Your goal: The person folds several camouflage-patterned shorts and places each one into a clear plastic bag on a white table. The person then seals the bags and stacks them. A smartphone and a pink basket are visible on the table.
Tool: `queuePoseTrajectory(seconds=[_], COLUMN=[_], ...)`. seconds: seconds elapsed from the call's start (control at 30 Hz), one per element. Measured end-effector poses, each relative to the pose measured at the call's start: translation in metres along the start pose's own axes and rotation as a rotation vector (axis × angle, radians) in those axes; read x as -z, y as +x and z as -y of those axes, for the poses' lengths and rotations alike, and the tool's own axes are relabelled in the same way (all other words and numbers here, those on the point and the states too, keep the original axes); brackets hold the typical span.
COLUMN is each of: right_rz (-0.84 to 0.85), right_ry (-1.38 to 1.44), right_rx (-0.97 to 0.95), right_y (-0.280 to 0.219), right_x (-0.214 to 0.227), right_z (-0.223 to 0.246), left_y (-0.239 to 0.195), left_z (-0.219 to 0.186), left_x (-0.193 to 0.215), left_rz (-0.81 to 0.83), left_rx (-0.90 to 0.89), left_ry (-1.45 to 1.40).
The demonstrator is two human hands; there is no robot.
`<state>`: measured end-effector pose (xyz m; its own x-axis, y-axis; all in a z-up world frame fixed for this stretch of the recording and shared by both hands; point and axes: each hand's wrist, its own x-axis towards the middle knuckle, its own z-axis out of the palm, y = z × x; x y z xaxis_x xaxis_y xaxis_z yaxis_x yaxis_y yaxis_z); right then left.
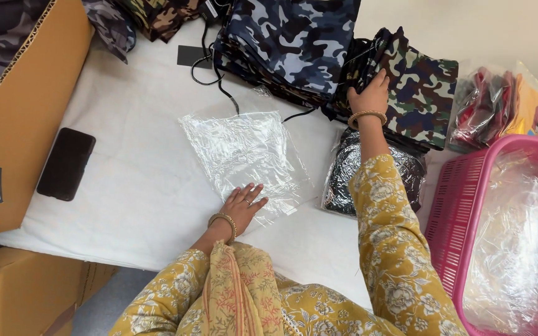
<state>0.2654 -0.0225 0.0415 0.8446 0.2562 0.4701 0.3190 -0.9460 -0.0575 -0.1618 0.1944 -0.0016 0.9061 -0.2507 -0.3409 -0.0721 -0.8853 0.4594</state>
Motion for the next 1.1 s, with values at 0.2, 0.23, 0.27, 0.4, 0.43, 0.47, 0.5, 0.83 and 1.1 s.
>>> queuePoseTrajectory(seconds=[0.2,0.23,0.27,0.4,0.43,0.47,0.5,0.83,1.1], right_rz=[0.274,0.270,0.216,0.178,0.181,0.161,0.141,0.293,0.429], right_ry=[0.367,0.367,0.433,0.542,0.537,0.519,0.498,0.630,0.721], right_rx=[-0.395,-0.391,-0.266,-0.079,-0.085,0.047,0.180,0.827,0.491], right_y=[0.030,0.033,0.035,0.036,0.023,0.011,-0.001,-0.300,-0.353], right_x=[0.030,0.038,0.046,0.167,0.202,0.236,0.270,0.207,0.192], right_z=[-0.047,-0.069,-0.091,-0.089,-0.075,-0.060,-0.045,0.093,0.078], left_y=[-0.034,-0.037,-0.041,-0.045,-0.039,-0.033,-0.025,-0.055,-0.037], left_z=[0.016,0.019,0.022,0.027,0.027,0.030,0.032,0.024,0.050], left_x=[0.020,0.026,0.032,0.069,0.069,0.071,0.073,0.037,-0.091], left_rz=[-0.078,-0.084,-0.169,-0.397,-0.389,-0.388,-0.379,0.042,-0.293], left_rx=[-0.031,-0.031,-0.022,0.091,0.087,0.111,0.137,0.222,0.460], left_ry=[-0.115,-0.115,-0.206,-0.569,-0.571,-0.843,-1.114,-2.112,-1.489])
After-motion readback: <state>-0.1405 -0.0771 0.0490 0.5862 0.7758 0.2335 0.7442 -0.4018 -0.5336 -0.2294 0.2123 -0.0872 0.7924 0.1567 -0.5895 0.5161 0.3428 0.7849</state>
